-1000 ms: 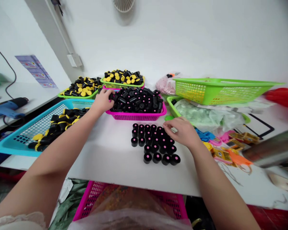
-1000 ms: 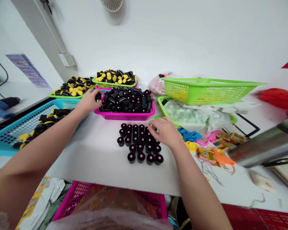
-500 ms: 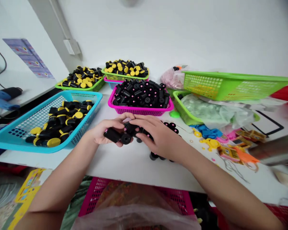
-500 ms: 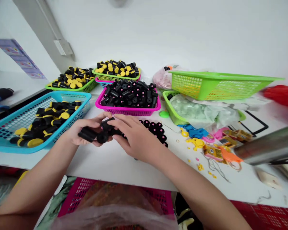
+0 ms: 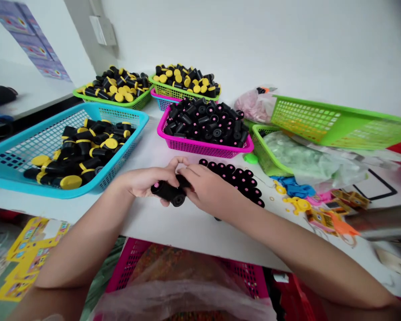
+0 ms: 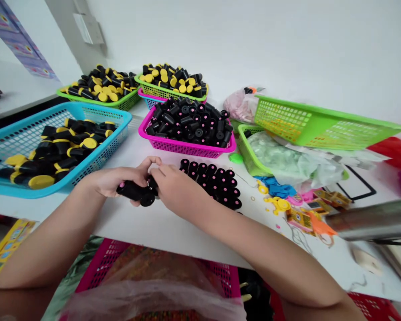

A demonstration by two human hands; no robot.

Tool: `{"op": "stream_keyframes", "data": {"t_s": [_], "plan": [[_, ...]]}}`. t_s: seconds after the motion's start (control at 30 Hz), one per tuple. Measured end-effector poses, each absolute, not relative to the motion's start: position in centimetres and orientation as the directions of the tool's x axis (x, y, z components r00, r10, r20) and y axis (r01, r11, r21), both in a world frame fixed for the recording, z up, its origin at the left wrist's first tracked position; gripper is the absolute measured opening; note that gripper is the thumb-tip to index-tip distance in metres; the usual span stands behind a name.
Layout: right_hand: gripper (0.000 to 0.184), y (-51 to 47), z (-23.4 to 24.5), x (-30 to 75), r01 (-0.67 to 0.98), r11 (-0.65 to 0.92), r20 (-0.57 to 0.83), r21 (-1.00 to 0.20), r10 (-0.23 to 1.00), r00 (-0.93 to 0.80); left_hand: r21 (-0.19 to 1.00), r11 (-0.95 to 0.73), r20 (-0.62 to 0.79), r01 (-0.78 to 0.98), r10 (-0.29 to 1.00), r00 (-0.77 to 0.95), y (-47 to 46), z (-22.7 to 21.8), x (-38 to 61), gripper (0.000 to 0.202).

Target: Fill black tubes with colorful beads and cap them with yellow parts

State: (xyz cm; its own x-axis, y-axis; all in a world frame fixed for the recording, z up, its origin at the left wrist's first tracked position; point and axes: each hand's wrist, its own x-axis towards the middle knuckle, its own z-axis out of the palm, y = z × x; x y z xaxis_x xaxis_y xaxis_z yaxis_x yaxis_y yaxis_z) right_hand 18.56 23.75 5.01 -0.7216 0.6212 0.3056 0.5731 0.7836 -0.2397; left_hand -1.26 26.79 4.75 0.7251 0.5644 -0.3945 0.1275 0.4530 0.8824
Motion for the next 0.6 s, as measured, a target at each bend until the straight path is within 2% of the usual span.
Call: {"op": "stream_keyframes", "data": {"t_s": [0.1,0.2,0.3,0.37,0.43,0.6], "plan": [[0.025,24.4,5.4,19.3,0.528,0.771,0.282,-0.358,0.628,-0.726,0.879,0.447,-0.418,0.166,0.556,0.718,27.0,4.4,-1.5,0.071],[0.029,24.8,6.7,21.4,0.618,0.635,0.269,-0.464,0.765,-0.585,0.869,0.474,-0.417,0.141,0.55,0.724,27.3,4.3,-1.4,0.069],[0.027,24.1,8.0,23.3,0.707,0.501,0.135,-0.499,0.851,-0.508,0.837,0.534,-0.432,0.117,0.514,0.741,27.5,3.9,-0.8,0.069],[0.024,23.3,8.0,23.9,0.76,0.467,0.024,-0.452,0.858,-0.513,0.806,0.58,-0.455,0.117,0.48,0.75,27.5,3.5,-0.1,0.073],[0.024,22.4,7.4,23.8,0.818,0.452,-0.036,-0.356,0.868,-0.496,0.775,0.619,-0.481,0.125,0.452,0.751,27.4,3.1,0.6,0.079],[0.017,21.2,4.7,22.6,0.884,0.459,0.005,-0.09,0.888,-0.46,0.761,0.643,-0.489,0.083,0.486,0.724,26.7,2.5,1.7,0.089]]}}
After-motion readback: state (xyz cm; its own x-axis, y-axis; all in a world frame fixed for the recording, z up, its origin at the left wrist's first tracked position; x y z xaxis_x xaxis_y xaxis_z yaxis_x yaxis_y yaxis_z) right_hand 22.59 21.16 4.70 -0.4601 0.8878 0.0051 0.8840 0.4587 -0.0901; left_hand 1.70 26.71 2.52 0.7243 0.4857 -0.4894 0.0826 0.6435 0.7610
